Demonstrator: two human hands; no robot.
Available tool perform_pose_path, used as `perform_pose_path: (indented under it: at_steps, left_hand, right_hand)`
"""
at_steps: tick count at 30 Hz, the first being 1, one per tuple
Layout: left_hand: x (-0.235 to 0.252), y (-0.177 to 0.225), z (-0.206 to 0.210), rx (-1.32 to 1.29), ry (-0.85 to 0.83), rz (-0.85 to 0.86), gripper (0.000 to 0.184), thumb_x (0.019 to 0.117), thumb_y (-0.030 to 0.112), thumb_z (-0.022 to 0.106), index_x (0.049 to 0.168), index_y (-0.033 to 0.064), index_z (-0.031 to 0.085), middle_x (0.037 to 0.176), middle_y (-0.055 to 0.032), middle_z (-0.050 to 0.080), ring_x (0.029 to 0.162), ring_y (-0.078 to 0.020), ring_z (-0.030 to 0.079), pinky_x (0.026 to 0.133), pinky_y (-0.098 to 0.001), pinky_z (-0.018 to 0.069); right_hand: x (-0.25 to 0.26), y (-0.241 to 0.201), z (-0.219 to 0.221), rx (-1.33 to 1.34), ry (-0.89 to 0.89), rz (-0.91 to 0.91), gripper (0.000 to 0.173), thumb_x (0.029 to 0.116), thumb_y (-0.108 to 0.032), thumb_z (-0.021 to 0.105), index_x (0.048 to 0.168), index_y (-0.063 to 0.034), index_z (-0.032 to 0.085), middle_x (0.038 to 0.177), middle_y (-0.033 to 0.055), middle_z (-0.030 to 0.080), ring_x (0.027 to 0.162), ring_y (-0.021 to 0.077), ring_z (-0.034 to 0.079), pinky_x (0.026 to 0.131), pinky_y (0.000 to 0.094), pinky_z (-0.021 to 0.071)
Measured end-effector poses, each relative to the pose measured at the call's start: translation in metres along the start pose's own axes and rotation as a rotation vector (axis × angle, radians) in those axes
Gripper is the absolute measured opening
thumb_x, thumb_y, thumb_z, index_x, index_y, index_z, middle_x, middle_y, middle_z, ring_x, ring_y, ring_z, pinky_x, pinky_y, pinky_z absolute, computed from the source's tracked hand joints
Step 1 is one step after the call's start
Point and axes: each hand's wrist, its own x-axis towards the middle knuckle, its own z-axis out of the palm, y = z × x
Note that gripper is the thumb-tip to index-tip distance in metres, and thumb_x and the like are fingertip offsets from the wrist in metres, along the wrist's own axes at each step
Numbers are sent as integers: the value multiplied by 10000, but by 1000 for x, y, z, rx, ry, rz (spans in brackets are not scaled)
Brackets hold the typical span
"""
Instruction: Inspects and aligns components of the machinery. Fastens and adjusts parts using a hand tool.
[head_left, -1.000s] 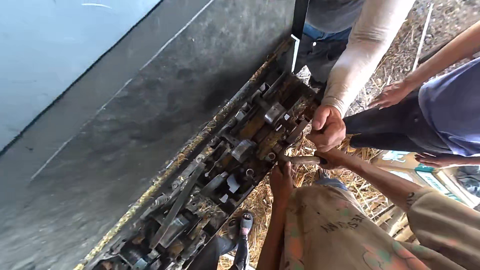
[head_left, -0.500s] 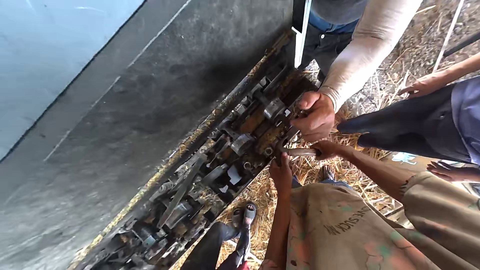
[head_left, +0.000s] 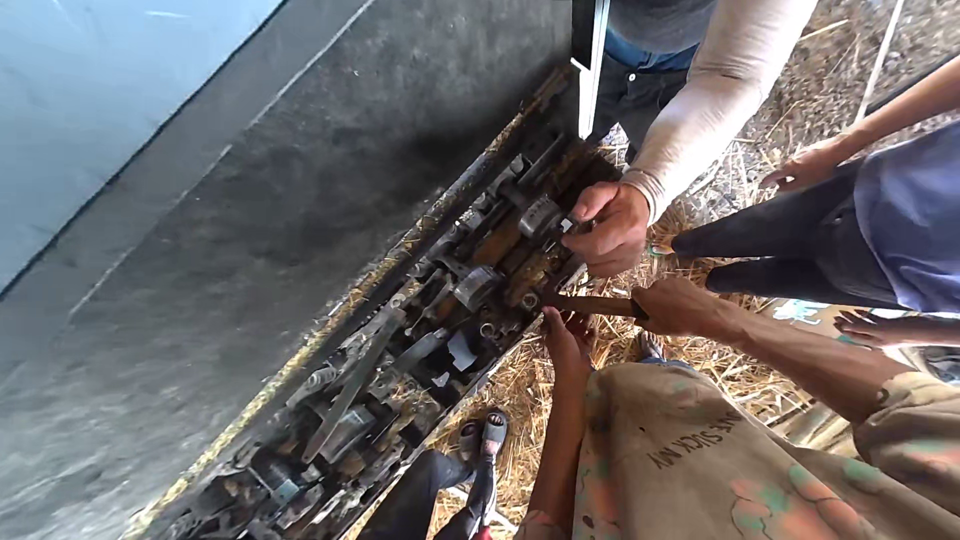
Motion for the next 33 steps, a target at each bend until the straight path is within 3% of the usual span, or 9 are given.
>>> perform_pose_path:
  at_steps: [6,9,12,15,20,25,27,31,33]
  left_hand:
    - [-1,-10,14,18,-14,24,607,1079,550,359,1383,50,518,1131,-173,712,891,-256,723,705,-395,593]
    - [-4,-8,16,11,-34,32,599,1085,543,341,1329,35,544,1094,-160,706,865,-239,713,685,-379,583]
    - [-4,-6,14,-23,-58,32,618,1079,567,324,1318,41,545,1074,-157,718,857,-238,723,678,-374,590]
    - [-3,-8,12,-32,-64,26,652,1071,592,304,1329,44,546,1091,-163,724,883,-251,730,691,-384,596]
    - [-3,-18,21,44,-44,-10,671,1072,600,285,1360,48,536,1100,-161,725,842,-244,725,661,-370,586]
    - [-4,-20,19,5,-76,28,688,1059,625,285,1405,73,506,1183,-158,706,939,-256,723,737,-399,598]
    - [-8,-16,17,78,-58,39,677,1071,603,295,1347,36,541,1120,-159,718,873,-247,724,710,-388,598]
    - [-15,-19,5,226,-77,17,675,1074,597,309,1349,22,532,1092,-161,735,811,-239,731,684,-385,605]
    - [-16,-19,4,227,-78,40,657,1074,596,310,1388,53,504,1115,-150,726,798,-227,718,672,-373,595]
  right_hand:
    - [50,62,41,129,65,-131,321,900,-321,741,1129,-109,668,877,130,706,851,351,696,773,622,541]
    - [32,44,27,90,25,-5,302,909,-270,711,1167,-119,667,918,155,714,896,387,699,766,638,536]
    - [16,27,11,37,31,65,233,877,-217,706,1087,-124,668,874,140,699,855,376,695,709,623,537]
    - [11,23,5,3,33,60,227,869,-236,717,1064,-132,666,855,125,694,842,363,695,694,610,540]
    - [42,63,35,51,127,-50,260,864,-254,738,1101,-159,688,845,120,713,819,366,706,722,643,545]
    - [15,37,4,-1,58,47,214,864,-223,732,1056,-140,688,854,123,703,853,365,696,723,630,538]
    - [20,43,0,-7,57,-3,217,854,-246,741,1037,-140,691,842,116,698,847,356,694,717,622,537]
    - [68,82,49,111,129,-172,344,865,-290,737,1160,-122,680,907,168,720,877,408,701,789,674,526]
    - [82,88,72,178,192,-198,366,850,-292,734,1169,-120,683,895,169,722,852,409,705,765,684,526]
